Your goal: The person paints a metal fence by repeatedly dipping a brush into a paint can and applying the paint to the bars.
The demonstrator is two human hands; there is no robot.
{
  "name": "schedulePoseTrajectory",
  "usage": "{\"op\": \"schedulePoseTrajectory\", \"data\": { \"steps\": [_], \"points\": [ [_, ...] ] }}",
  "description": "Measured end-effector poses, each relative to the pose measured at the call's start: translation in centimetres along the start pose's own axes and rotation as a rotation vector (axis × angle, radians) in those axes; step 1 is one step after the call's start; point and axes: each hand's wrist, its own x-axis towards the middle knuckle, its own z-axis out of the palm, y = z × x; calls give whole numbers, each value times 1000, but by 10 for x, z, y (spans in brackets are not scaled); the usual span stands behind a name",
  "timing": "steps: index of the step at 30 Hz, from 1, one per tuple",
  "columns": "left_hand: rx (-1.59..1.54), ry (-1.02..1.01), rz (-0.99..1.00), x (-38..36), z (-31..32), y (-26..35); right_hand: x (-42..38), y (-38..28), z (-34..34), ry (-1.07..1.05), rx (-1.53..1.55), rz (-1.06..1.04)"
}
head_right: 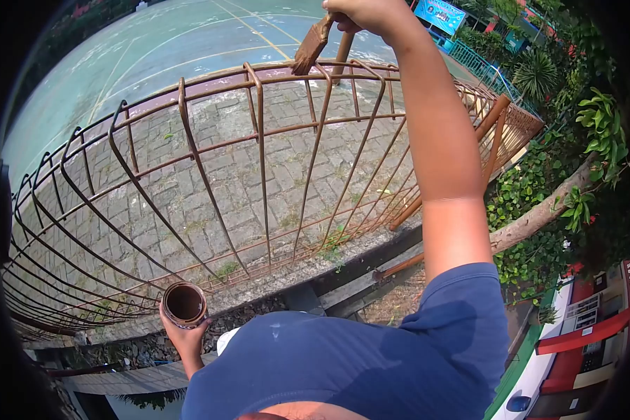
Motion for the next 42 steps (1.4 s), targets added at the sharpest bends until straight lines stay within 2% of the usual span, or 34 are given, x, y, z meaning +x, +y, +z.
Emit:
{"op": "schedulePoseTrajectory", "data": {
  "steps": [1, 3, 4, 5, 9, 14, 17, 18, 21, 22, 23, 25, 26, 30, 31, 34, 37, 39, 42],
  "points": [
    [7, -9, -6, 0, 0, 5, -3, 0, -2, -25, 49, -38],
    [16, -25, -22, 0, -1, 10, -27, -11, 7, 191, 147, -164],
    [36, -22, 13, 3, 0, 6, -39, -21, 8, 210, 118, -272],
    [72, -28, 48, 4, -6, 2, -45, -3, 1, 231, 171, -297],
    [89, -1, 48, 10, -13, 8, -105, -24, 30, 274, 317, -516],
    [81, 72, 50, 5, -14, -9, -157, -24, 73, 335, 270, -673],
    [224, 58, 44, 2, -20, 7, -177, -22, 107, 373, 295, -690],
    [222, 53, -12, 0, -23, 20, -181, -17, 116, 355, 320, -728],
    [-107, 52, 60, 2, -18, -2, -192, -7, 135, 398, 268, -715],
    [-126, 70, 13, 0, -20, -6, -194, -4, 140, 442, 302, -663],
    [38, 98, 11, 0, -26, -15, -198, -2, 142, 444, 337, -619],
    [139, 131, -42, 0, -35, -21, -203, -3, 149, 485, 356, -519],
    [57, 110, -23, 4, -39, -22, -205, -2, 152, 482, 342, -478],
    [84, -28, 23, 34, -57, -16, -196, -7, 172, 561, 482, -134],
    [120, -63, 64, 41, -61, -13, -190, -12, 176, 555, 482, -103],
    [297, -148, 193, 58, -75, 0, -173, -22, 190, 538, 408, -109],
    [168, -133, 230, 60, -80, -12, -176, -32, 192, 530, 367, -97],
    [-66, -142, 184, 61, -81, -24, -193, -37, 184, 572, 223, -114],
    [105, -172, 313, 70, -98, -23, -234, -32, 172, 679, 337, -164]
  ]
}}
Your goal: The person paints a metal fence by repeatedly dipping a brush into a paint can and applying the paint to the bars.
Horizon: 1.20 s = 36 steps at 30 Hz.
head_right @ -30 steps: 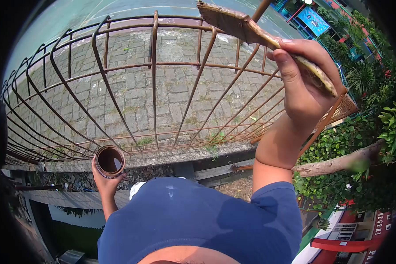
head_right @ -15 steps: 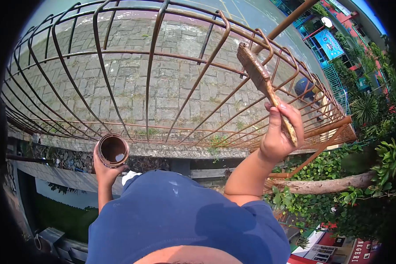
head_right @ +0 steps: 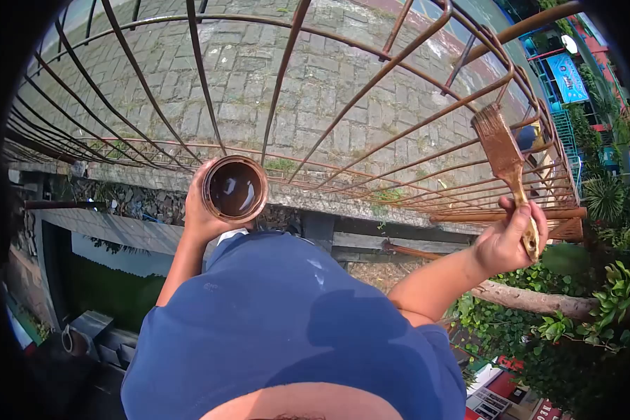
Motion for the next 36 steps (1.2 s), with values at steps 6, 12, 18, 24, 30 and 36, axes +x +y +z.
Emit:
{"op": "schedulePoseTrajectory", "data": {
  "steps": [6, 12, 18, 24, 30, 36],
  "points": [
    [83, -82, 121, 26, -22, -7, -79, -58, 14, -588, 375, 116],
    [97, -227, 271, 38, -36, -12, -98, -103, 122, -1279, 92, 31],
    [83, -296, 449, 52, -47, -1, -125, -87, 174, -1568, 76, -156],
    [103, -288, 495, 49, -51, 0, -136, -83, 182, -1671, -53, -123],
    [85, -335, 478, 46, -52, -6, -138, -85, 180, -1686, -44, -126],
    [90, -372, 444, 44, -50, -13, -131, -91, 165, -1507, 51, 98]
  ]
}}
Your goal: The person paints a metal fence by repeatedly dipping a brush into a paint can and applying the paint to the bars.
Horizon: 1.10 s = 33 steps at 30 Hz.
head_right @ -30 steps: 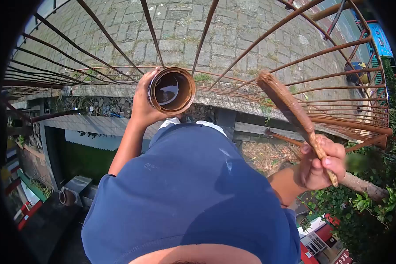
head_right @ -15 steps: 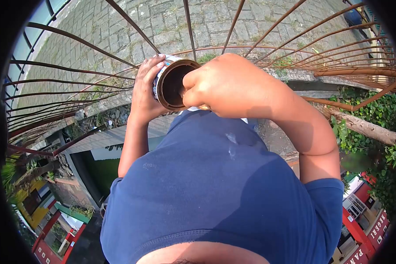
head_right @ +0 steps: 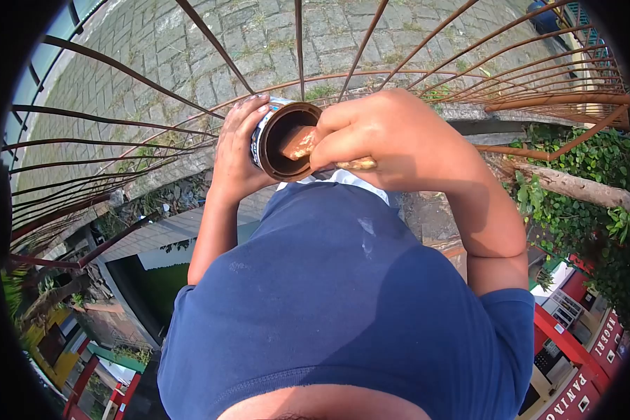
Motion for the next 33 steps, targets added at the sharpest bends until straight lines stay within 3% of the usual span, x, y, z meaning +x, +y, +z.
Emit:
{"op": "schedulePoseTrajectory", "data": {
  "steps": [4, 6, 11, 13, 19, 23, 28, 33],
  "points": [
    [-44, -61, -212, 7, 4, 7, -28, 8, 9, 264, 211, 198],
    [-50, -48, -209, 3, 11, 7, -45, 9, 22, 395, 254, 338],
    [-5, -22, -214, 0, 21, 9, -95, 33, 36, 605, 327, 388],
    [7, -31, -258, 4, 23, 15, -105, 44, 30, 586, 303, 356],
    [58, 77, -353, 15, 47, 37, -110, 67, 4, 690, 665, 330],
    [41, 118, -368, 25, 69, 55, -95, 66, -13, 467, 346, 119],
    [69, 194, -408, 32, 83, 71, -119, 92, -27, 400, 334, 143],
    [39, 213, -441, 31, 98, 75, -151, 113, -27, 589, 555, 275]
  ]
}}
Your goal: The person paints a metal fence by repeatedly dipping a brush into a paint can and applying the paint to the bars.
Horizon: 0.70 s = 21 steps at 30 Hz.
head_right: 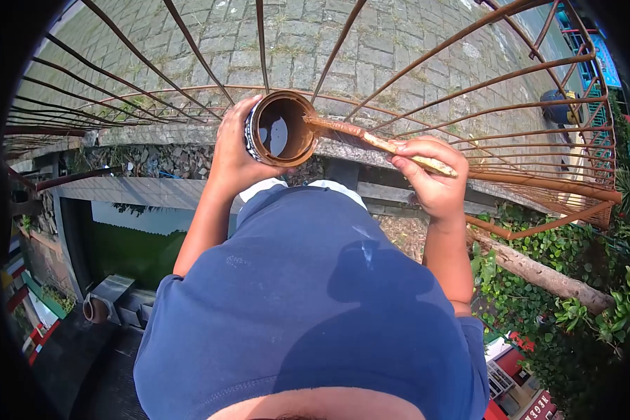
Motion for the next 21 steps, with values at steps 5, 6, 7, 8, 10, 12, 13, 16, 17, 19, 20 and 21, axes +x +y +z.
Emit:
{"op": "schedulePoseTrajectory", "data": {
  "steps": [5, 6, 7, 8, 10, 12, 13, 16, 17, 19, 20, 21],
  "points": [
    [-41, 5, 35, 0, 2, 5, 20, -36, 1, -373, -337, -356],
    [-33, 1, 47, 1, 1, 6, 24, -49, 5, -459, -401, -388],
    [-26, -3, 61, 1, -1, 6, 27, -64, 15, -543, -465, -420],
    [-27, -12, 99, 2, -5, 4, 29, -75, 25, -626, -531, -449],
    [-39, -33, 175, 4, -10, 3, 32, -83, 40, -701, -503, -448],
    [-28, -87, 168, 5, -19, 3, 39, -88, 48, -760, -516, -450],
    [-40, -120, 167, 4, -24, 1, 42, -91, 48, -757, -471, -408],
    [-85, -156, 186, -1, -35, -6, 37, -81, 43, -694, -343, -342],
    [-83, -161, 200, -2, -38, -11, 32, -75, 39, -692, -317, -310],
    [-69, -176, 217, -2, -44, -19, 21, -67, 41, -605, -197, -277],
    [-65, -171, 215, -1, -47, -22, 16, -64, 42, -555, -141, -260],
    [-63, -169, 216, -1, -49, -25, 12, -61, 43, -520, -124, -303]
  ]
}}
